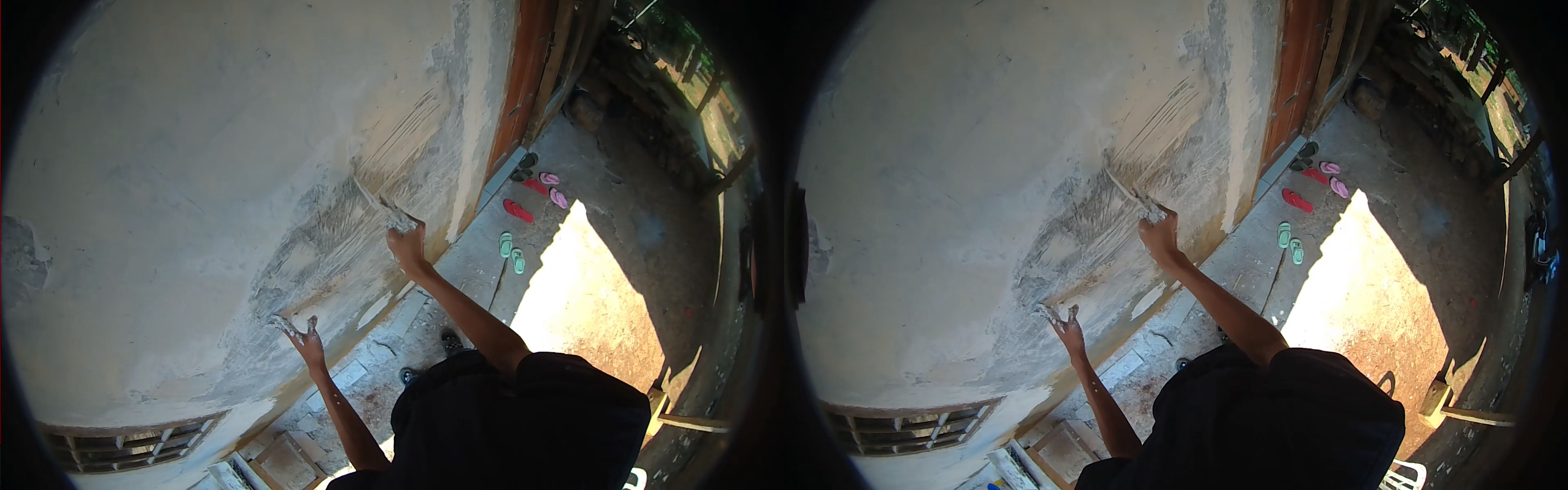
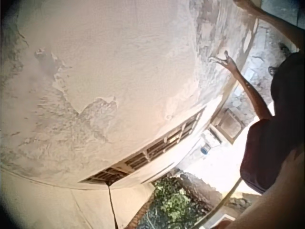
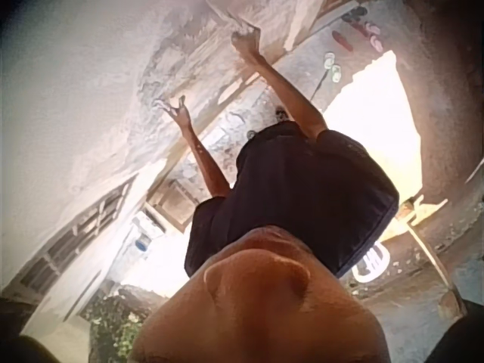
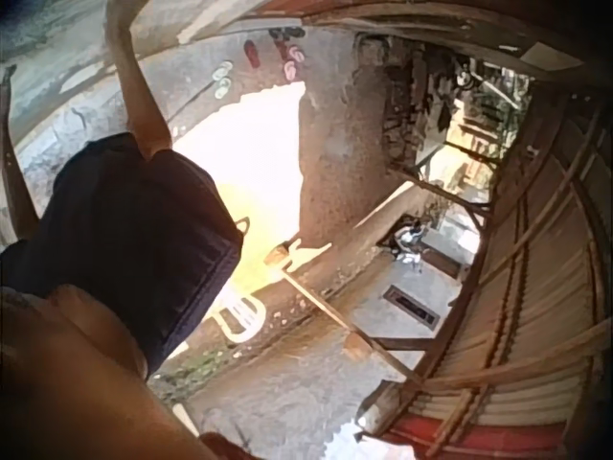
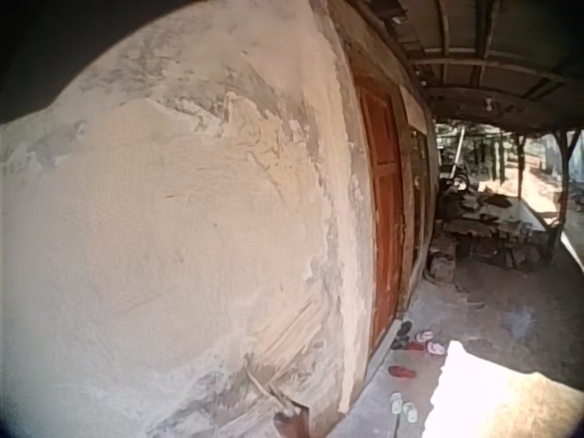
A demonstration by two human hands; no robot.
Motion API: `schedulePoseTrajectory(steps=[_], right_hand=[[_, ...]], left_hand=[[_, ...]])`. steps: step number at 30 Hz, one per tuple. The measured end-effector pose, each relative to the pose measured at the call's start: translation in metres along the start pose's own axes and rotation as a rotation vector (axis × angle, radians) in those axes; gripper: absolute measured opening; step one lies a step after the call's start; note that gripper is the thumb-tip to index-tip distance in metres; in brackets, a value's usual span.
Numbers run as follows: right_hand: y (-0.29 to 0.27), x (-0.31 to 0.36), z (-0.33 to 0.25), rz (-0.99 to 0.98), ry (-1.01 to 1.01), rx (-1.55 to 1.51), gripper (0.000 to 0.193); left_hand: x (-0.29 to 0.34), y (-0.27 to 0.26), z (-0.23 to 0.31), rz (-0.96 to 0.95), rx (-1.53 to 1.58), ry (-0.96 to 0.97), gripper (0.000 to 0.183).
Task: The person applies and smooths plaster onto a wall using a putty knife.
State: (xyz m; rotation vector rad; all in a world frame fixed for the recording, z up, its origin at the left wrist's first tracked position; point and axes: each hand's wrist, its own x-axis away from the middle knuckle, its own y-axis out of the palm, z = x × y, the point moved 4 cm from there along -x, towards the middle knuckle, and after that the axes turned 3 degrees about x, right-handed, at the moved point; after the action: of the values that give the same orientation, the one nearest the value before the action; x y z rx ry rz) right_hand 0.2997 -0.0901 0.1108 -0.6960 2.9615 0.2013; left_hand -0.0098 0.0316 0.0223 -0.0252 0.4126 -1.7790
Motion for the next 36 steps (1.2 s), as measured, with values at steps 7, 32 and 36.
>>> schedulePoseTrajectory(steps=[7, 32, 36], right_hand=[[0.038, -0.049, -0.065, 0.242, -0.121, 0.132, 0.007], [0.151, 0.128, 0.013, -0.079, -0.208, 0.442, 0.035], [0.092, 0.108, 0.015, 0.081, 0.110, 0.048, 0.026]], left_hand=[[-0.001, -0.005, -0.015, -0.144, 0.031, 0.118, 0.073], [0.011, -0.029, -0.044, -0.240, 0.443, -0.140, 0.071], [0.010, -0.051, -0.071, -0.252, 0.397, -0.176, 0.072]])
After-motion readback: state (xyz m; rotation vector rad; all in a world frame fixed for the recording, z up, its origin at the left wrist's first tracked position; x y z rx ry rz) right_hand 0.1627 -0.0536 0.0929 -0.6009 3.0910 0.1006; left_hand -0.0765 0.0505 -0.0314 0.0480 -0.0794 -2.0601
